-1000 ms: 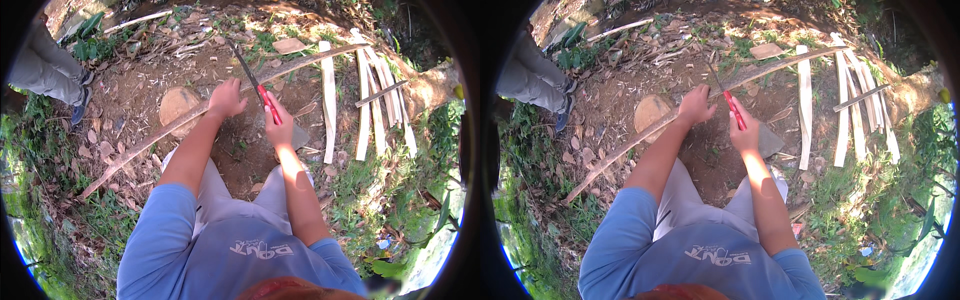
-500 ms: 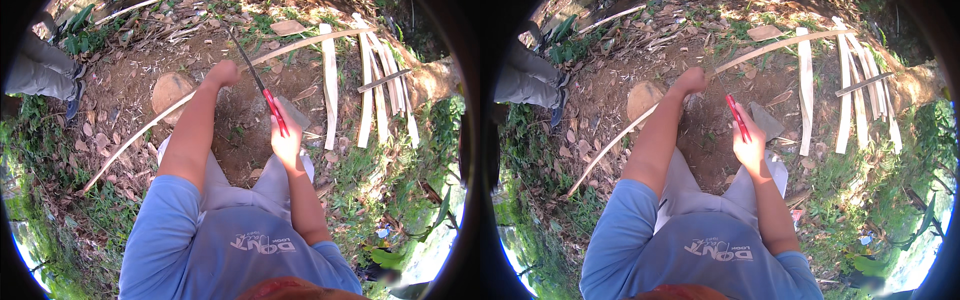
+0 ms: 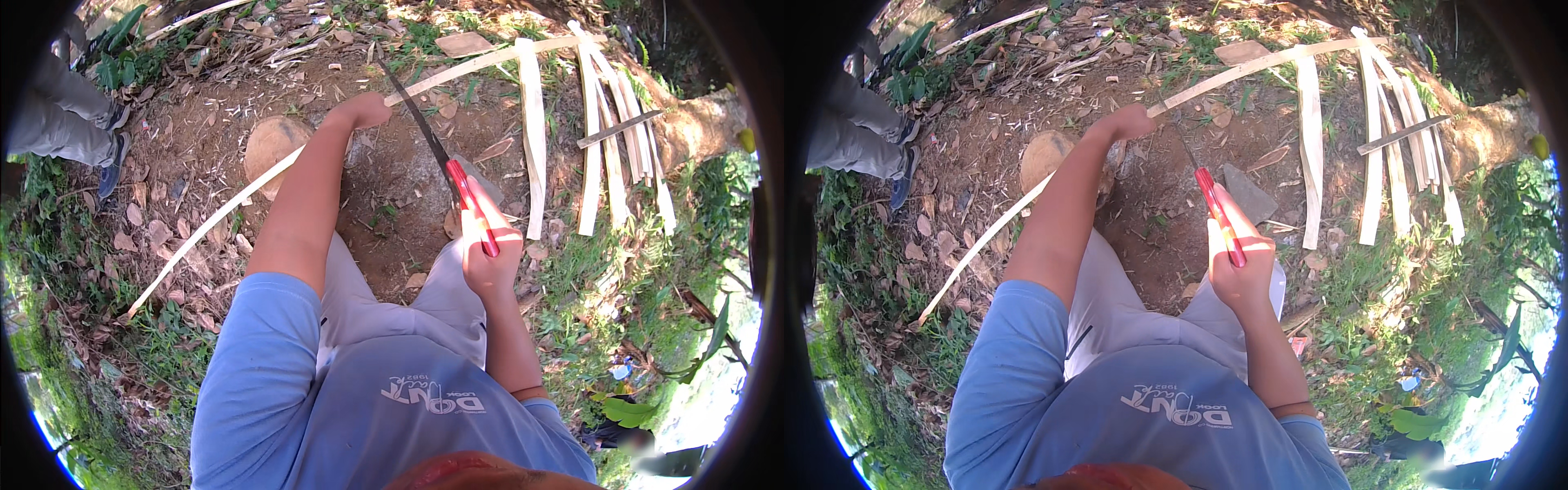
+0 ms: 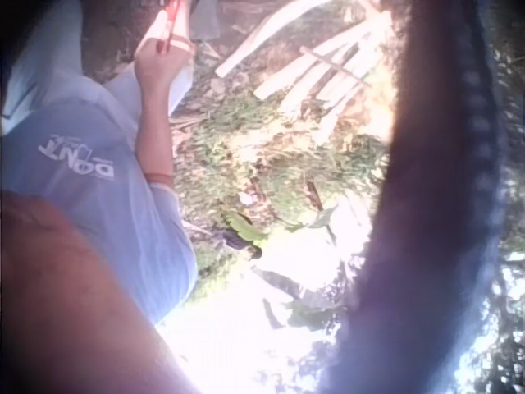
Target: The person sits on the ground in a wooded area and uses a hand saw to cut a long piece of wood into smaller sections. They hold the wood steady with one hand and saw with the other, placing the cut pieces on the ground nearby.
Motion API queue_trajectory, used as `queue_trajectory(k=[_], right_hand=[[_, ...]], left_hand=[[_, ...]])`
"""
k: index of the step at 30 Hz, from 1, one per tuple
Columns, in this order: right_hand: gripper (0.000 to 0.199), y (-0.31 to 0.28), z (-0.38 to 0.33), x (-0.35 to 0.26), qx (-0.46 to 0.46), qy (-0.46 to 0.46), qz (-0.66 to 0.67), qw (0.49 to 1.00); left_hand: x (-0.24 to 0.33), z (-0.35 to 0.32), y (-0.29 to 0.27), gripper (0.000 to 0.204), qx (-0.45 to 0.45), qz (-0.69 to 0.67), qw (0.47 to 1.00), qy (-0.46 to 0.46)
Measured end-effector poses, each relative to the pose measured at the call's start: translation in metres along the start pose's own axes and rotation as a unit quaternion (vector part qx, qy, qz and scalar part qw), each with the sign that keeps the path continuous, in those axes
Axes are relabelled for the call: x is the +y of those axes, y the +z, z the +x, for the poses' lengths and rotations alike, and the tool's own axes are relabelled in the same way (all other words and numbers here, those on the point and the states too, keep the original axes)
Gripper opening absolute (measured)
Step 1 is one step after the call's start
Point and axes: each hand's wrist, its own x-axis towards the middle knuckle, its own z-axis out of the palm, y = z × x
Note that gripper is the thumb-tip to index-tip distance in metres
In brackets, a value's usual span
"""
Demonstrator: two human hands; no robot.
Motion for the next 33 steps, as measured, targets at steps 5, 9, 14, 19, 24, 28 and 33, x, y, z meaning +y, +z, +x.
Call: queue_trajectory(k=[5,9,14,19,24,28,33], right_hand=[[0.045,-0.008,0.025,-0.018,-0.048,0.042,0.041,0.997],[0.044,-0.012,0.049,-0.023,-0.051,0.068,0.017,0.996],[0.043,0.004,0.055,-0.011,-0.033,0.096,0.04,0.994],[0.045,0.016,0.04,0.001,0.012,-0.005,0.011,1.0],[0.045,0.021,0.058,-0.006,0.068,-0.095,0.002,0.993],[0.041,0.054,0.106,0.008,0.023,-0.05,0.082,0.995],[0.038,0.106,0.161,0.044,0.008,-0.074,0.089,0.993]], left_hand=[[-0.011,0.007,-0.001,0.054,0.003,-0.011,1.0,-0.011],[-0.01,0.001,-0.004,0.053,0.079,0.103,0.991,0.007],[0.004,-0.02,0.006,0.052,0.19,0.135,0.971,-0.05],[0.001,-0.013,0.005,0.051,0.159,0.127,0.975,-0.089],[0.009,-0.024,0.011,0.039,0.184,0.142,0.968,-0.095],[0.013,-0.027,0.02,0.035,0.217,0.147,0.96,-0.097],[0.002,-0.023,0.026,0.038,0.24,0.131,0.96,-0.063]])
